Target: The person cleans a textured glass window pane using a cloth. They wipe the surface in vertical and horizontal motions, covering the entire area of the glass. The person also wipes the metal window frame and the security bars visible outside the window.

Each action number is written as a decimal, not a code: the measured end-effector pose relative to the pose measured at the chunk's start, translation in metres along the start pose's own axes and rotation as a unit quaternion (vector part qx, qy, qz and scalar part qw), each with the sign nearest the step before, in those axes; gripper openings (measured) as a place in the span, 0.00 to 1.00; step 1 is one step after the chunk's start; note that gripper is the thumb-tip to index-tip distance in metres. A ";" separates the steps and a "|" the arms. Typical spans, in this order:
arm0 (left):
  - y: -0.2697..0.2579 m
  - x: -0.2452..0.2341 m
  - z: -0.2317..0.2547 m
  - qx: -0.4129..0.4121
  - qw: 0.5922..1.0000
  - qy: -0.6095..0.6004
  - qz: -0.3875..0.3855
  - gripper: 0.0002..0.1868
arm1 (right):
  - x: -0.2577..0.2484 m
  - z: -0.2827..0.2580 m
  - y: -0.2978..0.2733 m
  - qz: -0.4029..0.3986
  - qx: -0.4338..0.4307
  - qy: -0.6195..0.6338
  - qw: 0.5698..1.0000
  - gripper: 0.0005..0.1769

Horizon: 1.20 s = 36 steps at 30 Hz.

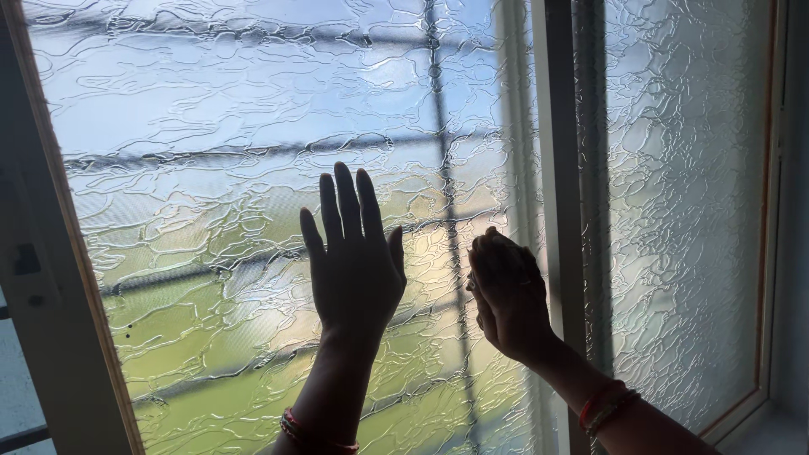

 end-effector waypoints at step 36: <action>-0.064 0.006 -0.006 0.033 0.997 -0.059 -0.048 0.36 | 0.022 0.001 0.104 -0.041 -0.089 -0.030 0.995 0.29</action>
Point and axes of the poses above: each hand's wrist, its own y-axis towards the middle knuckle, its own x-axis out of the palm, z = x × y, the point moved 3 cm from there along y, towards the middle knuckle, and after that the axes turned 5 degrees about -x, right-handed, at the moved point
